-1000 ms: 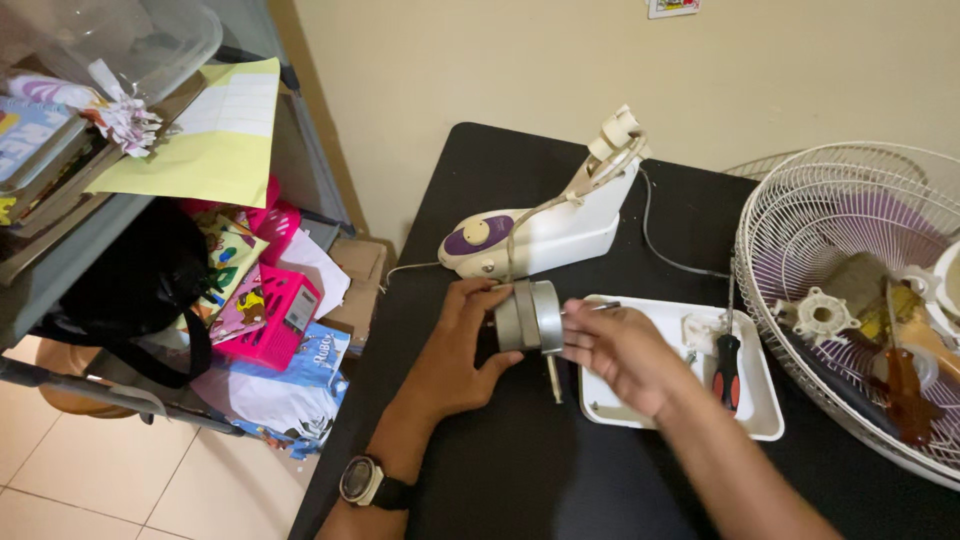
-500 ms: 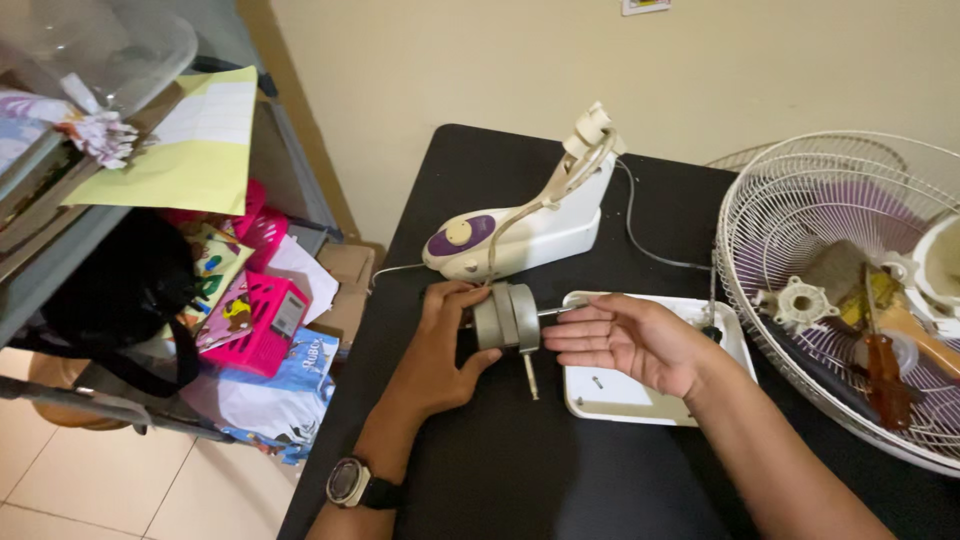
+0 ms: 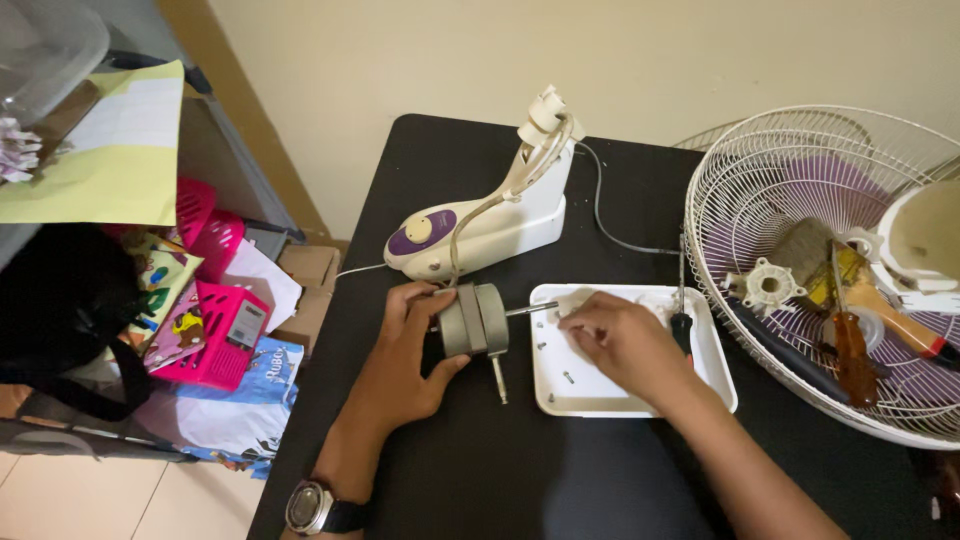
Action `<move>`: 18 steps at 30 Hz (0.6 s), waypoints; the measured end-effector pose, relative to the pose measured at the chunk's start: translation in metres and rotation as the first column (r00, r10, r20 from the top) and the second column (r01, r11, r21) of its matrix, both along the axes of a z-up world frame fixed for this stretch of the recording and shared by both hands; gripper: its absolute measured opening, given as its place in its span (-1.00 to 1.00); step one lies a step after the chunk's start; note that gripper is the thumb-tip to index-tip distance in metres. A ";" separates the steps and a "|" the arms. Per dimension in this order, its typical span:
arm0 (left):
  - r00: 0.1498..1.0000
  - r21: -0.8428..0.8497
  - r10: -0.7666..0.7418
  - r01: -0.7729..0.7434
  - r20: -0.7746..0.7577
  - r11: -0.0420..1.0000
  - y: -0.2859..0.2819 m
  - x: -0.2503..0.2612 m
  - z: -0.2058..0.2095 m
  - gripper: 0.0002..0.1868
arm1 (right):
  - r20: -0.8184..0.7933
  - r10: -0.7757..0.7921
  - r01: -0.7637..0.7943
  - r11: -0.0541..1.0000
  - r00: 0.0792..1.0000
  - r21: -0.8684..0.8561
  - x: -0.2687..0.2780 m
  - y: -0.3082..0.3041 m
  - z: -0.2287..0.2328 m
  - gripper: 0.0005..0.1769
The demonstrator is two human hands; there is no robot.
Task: The person disassembles an electric fan motor by hand, separating the stator and rotor, removing the shaft, and placing components on a tray. The person then reassembles the motor by inserting the shaft and aligning the parts.
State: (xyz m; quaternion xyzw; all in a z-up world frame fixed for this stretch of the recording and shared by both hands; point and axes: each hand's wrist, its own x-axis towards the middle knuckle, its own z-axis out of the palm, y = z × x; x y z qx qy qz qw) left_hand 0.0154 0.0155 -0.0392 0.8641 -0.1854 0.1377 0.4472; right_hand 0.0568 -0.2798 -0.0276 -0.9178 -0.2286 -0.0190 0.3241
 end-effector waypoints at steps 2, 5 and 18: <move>1.000 -0.008 -0.010 0.010 0.005 1.000 -0.001 0.001 0.000 -0.26 | 0.150 0.012 -0.002 0.998 0.989 -0.068 -0.003 0.007 -0.004 -0.81; 1.000 -0.013 -0.001 0.001 -0.005 1.000 -0.002 0.001 0.000 -0.26 | 0.265 -0.007 0.039 0.992 0.964 -0.117 -0.007 0.020 -0.007 -0.81; 1.000 -0.009 -0.005 0.004 -0.025 1.000 0.001 0.003 0.000 -0.25 | 0.282 -0.041 0.107 0.969 0.958 -0.222 0.001 0.033 -0.019 -0.85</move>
